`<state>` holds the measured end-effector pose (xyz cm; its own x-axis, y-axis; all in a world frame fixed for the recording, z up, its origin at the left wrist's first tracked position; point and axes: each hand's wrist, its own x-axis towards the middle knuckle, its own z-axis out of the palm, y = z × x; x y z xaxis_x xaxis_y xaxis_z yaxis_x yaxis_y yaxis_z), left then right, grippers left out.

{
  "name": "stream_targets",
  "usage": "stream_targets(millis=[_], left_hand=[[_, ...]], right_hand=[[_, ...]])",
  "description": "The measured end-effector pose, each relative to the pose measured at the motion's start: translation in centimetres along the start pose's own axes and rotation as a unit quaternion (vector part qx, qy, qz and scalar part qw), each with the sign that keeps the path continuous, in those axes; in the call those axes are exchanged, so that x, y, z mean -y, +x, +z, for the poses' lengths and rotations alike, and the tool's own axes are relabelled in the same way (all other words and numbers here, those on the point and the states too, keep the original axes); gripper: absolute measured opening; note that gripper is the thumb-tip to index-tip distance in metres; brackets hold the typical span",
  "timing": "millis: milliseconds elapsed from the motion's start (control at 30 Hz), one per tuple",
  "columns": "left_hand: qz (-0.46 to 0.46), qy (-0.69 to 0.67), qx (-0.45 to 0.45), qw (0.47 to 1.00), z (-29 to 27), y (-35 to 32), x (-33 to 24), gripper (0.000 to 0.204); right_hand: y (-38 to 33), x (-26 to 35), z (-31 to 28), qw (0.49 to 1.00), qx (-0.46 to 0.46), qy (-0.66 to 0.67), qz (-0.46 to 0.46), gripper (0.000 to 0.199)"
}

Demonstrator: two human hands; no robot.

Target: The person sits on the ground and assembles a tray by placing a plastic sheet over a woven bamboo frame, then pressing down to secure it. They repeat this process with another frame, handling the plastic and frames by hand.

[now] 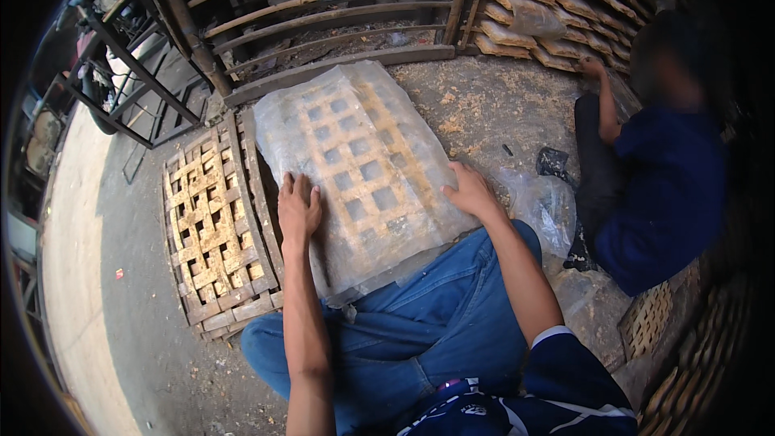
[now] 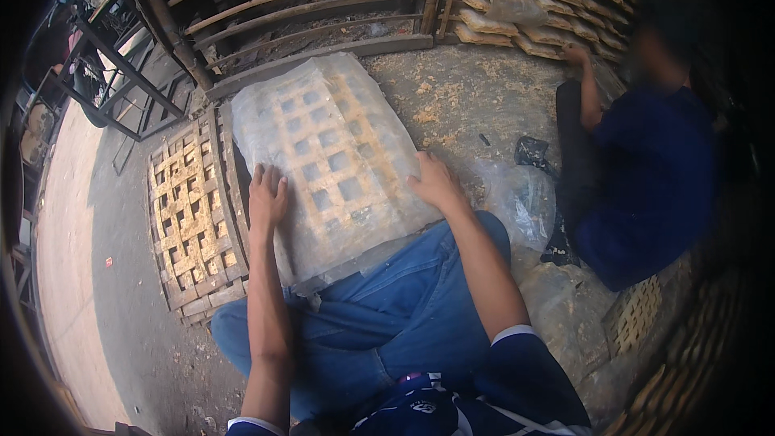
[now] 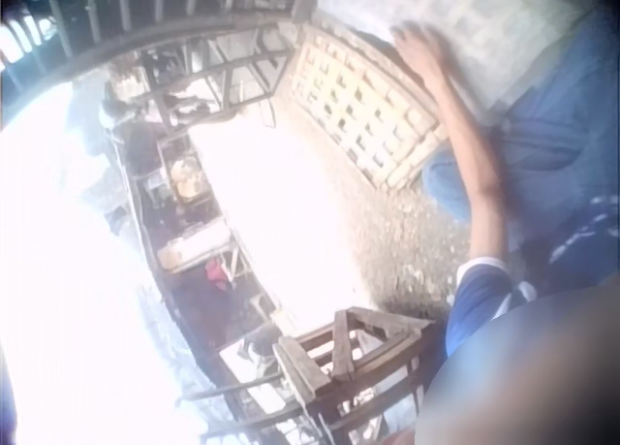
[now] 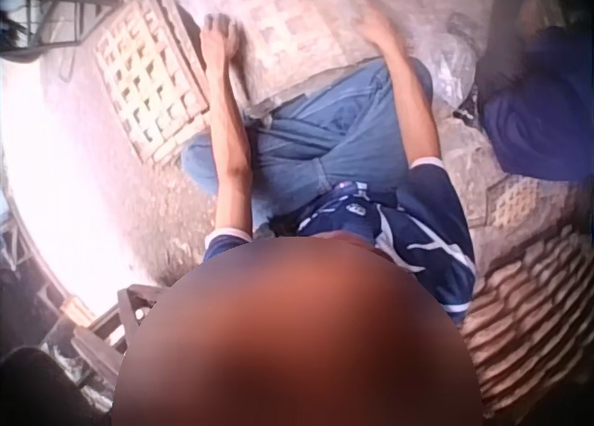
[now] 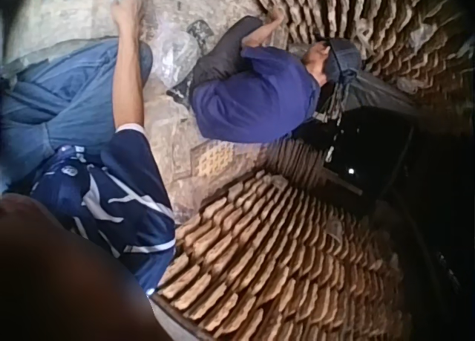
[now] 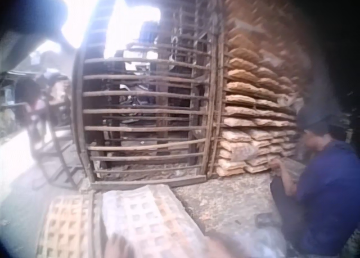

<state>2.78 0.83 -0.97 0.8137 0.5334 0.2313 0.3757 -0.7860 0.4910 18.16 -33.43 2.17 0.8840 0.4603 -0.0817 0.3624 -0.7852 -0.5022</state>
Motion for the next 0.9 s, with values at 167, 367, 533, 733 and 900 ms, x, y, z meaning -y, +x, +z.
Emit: stream_targets(millis=[167, 367, 533, 733, 900], left_hand=[[0.009, -0.055, -0.03, 0.998, -0.5, 0.7, -0.6, 0.054], [0.01, -0.024, -0.015, 1.0, 0.4, 0.2, -0.3, 0.054], [0.048, -0.047, -0.092, 0.993, -0.4, 0.6, -1.9, 0.055], [0.028, 0.021, -0.003, 0.999, 2.1, 0.1, -0.7, 0.058], [0.001, 0.051, 0.032, 0.998, 1.5, -0.4, -0.3, 0.059]], right_hand=[[-0.3, -0.5, 0.3, 1.0, -0.03, -0.002, -0.007, 0.058], [-0.1, -0.6, 0.3, 0.999, -0.03, 0.018, -0.011, 0.058], [-0.1, -0.6, 0.4, 0.999, -0.038, 0.02, -0.008, 0.058], [-0.5, 0.2, -0.2, 0.98, -0.166, 0.041, -0.105, 0.05], [-10.5, 4.8, -4.7, 0.963, -0.103, 0.026, -0.249, 0.045]])
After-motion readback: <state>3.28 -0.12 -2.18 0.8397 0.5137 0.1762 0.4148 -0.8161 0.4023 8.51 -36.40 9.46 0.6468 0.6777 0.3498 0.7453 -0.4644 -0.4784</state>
